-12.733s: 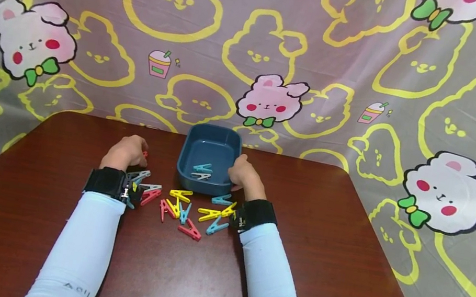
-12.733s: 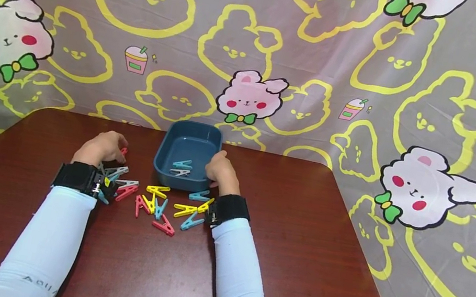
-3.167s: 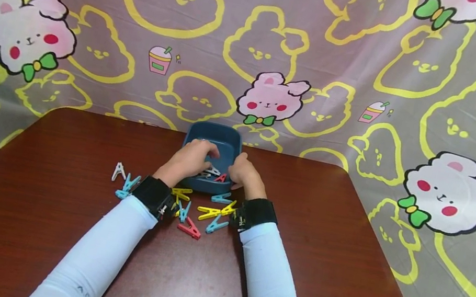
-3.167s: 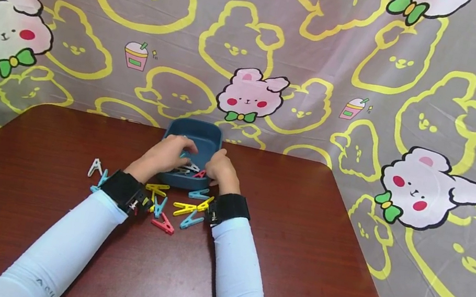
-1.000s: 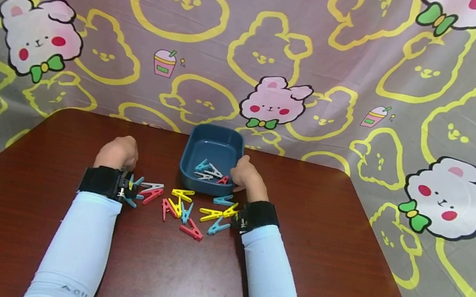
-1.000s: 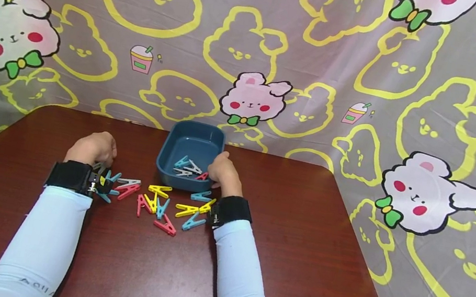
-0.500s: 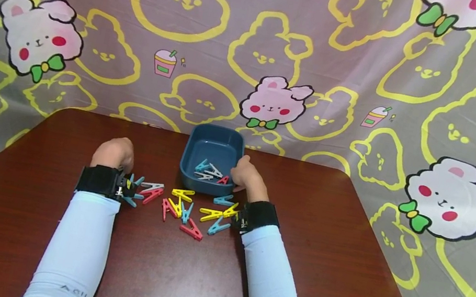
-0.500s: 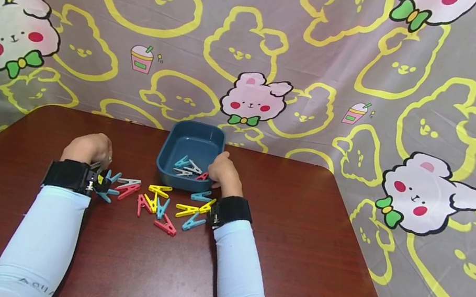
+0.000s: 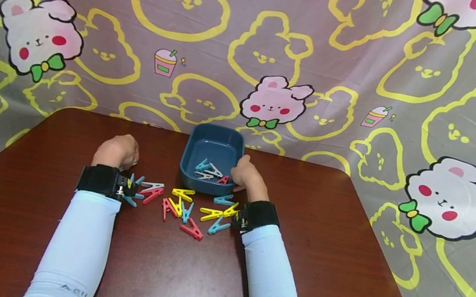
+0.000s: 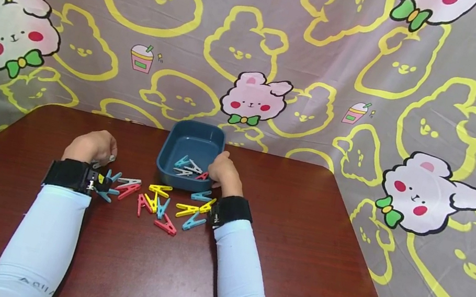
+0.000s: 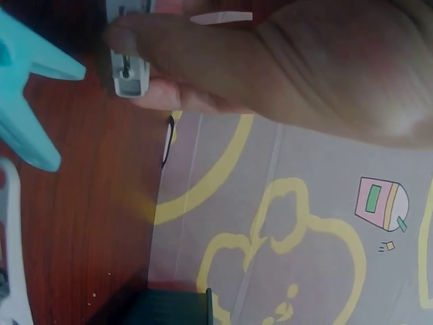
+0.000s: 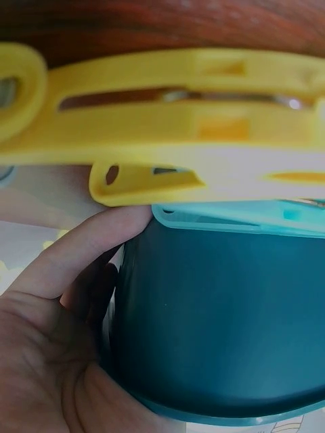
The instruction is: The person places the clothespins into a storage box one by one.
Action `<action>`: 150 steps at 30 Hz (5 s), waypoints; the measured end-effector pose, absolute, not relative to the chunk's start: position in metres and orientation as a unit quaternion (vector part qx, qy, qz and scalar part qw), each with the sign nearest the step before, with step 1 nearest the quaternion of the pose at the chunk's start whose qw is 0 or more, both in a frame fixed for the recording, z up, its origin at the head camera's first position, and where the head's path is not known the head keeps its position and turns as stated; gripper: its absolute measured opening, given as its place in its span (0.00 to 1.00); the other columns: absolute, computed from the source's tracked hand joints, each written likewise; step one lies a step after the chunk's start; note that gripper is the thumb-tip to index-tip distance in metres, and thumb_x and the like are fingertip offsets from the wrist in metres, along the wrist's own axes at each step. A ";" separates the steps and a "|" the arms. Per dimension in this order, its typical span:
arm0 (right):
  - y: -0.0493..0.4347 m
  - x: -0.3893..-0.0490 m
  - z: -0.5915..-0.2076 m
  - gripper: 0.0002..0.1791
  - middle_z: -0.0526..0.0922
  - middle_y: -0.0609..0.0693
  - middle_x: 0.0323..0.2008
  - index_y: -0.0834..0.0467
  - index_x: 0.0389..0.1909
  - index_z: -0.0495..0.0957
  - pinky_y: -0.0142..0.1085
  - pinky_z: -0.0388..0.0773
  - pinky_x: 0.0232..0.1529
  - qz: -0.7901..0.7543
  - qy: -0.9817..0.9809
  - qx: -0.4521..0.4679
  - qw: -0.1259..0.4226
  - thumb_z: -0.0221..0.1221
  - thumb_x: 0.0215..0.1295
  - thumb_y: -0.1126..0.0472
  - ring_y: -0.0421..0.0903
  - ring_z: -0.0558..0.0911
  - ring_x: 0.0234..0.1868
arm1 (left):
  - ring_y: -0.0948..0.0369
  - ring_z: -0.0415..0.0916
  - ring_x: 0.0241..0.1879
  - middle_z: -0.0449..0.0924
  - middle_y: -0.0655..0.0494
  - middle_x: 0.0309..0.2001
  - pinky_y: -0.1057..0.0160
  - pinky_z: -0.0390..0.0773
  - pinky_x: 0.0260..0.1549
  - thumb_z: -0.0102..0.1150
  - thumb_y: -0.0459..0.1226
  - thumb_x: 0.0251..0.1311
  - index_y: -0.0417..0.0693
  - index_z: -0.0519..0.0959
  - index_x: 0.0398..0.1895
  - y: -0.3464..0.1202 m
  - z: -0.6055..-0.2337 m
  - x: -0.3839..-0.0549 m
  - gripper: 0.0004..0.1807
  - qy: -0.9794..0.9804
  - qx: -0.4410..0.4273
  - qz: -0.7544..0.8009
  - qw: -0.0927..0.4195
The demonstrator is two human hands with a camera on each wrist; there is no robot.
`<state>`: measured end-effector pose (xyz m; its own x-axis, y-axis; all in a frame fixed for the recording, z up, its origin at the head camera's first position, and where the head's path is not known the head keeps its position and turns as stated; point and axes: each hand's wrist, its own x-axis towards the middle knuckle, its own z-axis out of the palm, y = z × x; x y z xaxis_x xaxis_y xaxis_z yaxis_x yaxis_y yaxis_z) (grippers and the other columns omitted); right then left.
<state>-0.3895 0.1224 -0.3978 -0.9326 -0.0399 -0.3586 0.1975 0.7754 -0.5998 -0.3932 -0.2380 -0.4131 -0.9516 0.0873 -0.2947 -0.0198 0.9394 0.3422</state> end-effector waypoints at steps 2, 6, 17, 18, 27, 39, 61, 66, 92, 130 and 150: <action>0.123 -0.390 -0.398 0.43 0.71 0.68 0.78 0.62 0.88 0.27 0.46 0.91 0.51 -0.333 0.925 0.044 0.178 0.44 0.89 0.59 0.56 0.89 0.38 | 0.51 0.75 0.31 0.78 0.46 0.29 0.60 0.76 0.27 0.59 0.25 0.62 0.37 0.86 0.37 -0.219 -0.384 -0.364 0.07 0.973 0.014 0.181 0.139; 0.122 -0.391 -0.398 0.43 0.71 0.68 0.77 0.63 0.88 0.27 0.46 0.92 0.51 -0.334 0.924 0.046 0.179 0.44 0.89 0.60 0.55 0.88 0.37 | 0.49 0.76 0.37 0.81 0.40 0.40 0.59 0.76 0.32 0.58 0.25 0.67 0.35 0.83 0.51 -0.207 -0.373 -0.356 0.12 0.973 0.029 0.213 0.088; 0.123 -0.392 -0.397 0.43 0.69 0.67 0.79 0.63 0.88 0.26 0.45 0.92 0.49 -0.325 0.927 0.044 0.182 0.44 0.89 0.59 0.55 0.89 0.36 | 0.41 0.80 0.54 0.82 0.34 0.59 0.42 0.86 0.53 0.63 0.30 0.74 0.38 0.79 0.64 -0.150 -0.366 -0.370 0.18 0.935 0.088 0.341 -0.046; 0.123 -0.392 -0.397 0.43 0.69 0.67 0.80 0.63 0.88 0.26 0.45 0.92 0.49 -0.324 0.927 0.043 0.182 0.44 0.89 0.59 0.55 0.89 0.36 | 0.41 0.81 0.55 0.83 0.35 0.59 0.42 0.86 0.55 0.63 0.30 0.74 0.39 0.79 0.65 -0.143 -0.366 -0.371 0.19 0.932 0.093 0.347 -0.055; 0.123 -0.391 -0.396 0.43 0.66 0.67 0.81 0.62 0.88 0.26 0.45 0.91 0.51 -0.326 0.926 0.044 0.184 0.43 0.89 0.59 0.56 0.90 0.38 | 0.43 0.78 0.62 0.82 0.40 0.61 0.41 0.81 0.69 0.65 0.32 0.74 0.42 0.81 0.65 -0.105 -0.377 -0.376 0.18 0.924 0.159 0.342 -0.070; 0.122 -0.392 -0.396 0.44 0.70 0.68 0.79 0.63 0.88 0.25 0.45 0.91 0.51 -0.322 0.928 0.040 0.184 0.43 0.89 0.59 0.54 0.88 0.34 | 0.46 0.81 0.59 0.83 0.43 0.58 0.45 0.84 0.63 0.62 0.28 0.74 0.42 0.85 0.63 -0.091 -0.389 -0.378 0.17 0.937 0.231 0.259 -0.032; 0.123 -0.389 -0.397 0.43 0.69 0.67 0.79 0.62 0.88 0.27 0.45 0.91 0.51 -0.326 0.928 0.037 0.175 0.44 0.89 0.59 0.54 0.89 0.35 | 0.47 0.81 0.63 0.84 0.43 0.61 0.45 0.83 0.69 0.61 0.24 0.72 0.43 0.85 0.62 -0.085 -0.392 -0.377 0.19 0.949 0.215 0.229 -0.008; 0.124 -0.388 -0.397 0.42 0.67 0.67 0.80 0.62 0.88 0.32 0.44 0.92 0.51 -0.327 0.929 0.040 0.166 0.45 0.89 0.59 0.57 0.92 0.43 | 0.46 0.81 0.63 0.85 0.42 0.61 0.45 0.83 0.68 0.57 0.21 0.71 0.42 0.84 0.63 -0.086 -0.392 -0.378 0.21 0.950 0.216 0.228 0.007; 0.123 -0.393 -0.399 0.43 0.68 0.68 0.80 0.62 0.88 0.27 0.45 0.92 0.50 -0.330 0.927 0.040 0.175 0.45 0.89 0.58 0.59 0.92 0.45 | 0.41 0.78 0.66 0.81 0.37 0.66 0.40 0.81 0.69 0.64 0.28 0.73 0.39 0.79 0.68 -0.122 -0.348 -0.354 0.22 0.947 0.204 0.246 0.015; 0.125 -0.390 -0.401 0.41 0.68 0.67 0.79 0.63 0.88 0.35 0.44 0.92 0.46 -0.337 0.925 0.040 0.168 0.47 0.88 0.59 0.57 0.91 0.43 | 0.49 0.75 0.36 0.79 0.42 0.39 0.57 0.80 0.34 0.71 0.31 0.59 0.29 0.82 0.46 -0.188 -0.373 -0.345 0.15 0.971 -0.015 0.144 0.189; 0.125 -0.390 -0.399 0.41 0.70 0.68 0.78 0.63 0.88 0.34 0.44 0.92 0.47 -0.335 0.927 0.039 0.163 0.47 0.88 0.59 0.57 0.91 0.39 | 0.53 0.76 0.33 0.81 0.45 0.37 0.59 0.78 0.32 0.67 0.32 0.66 0.34 0.87 0.44 -0.185 -0.376 -0.358 0.09 0.972 0.031 0.192 0.132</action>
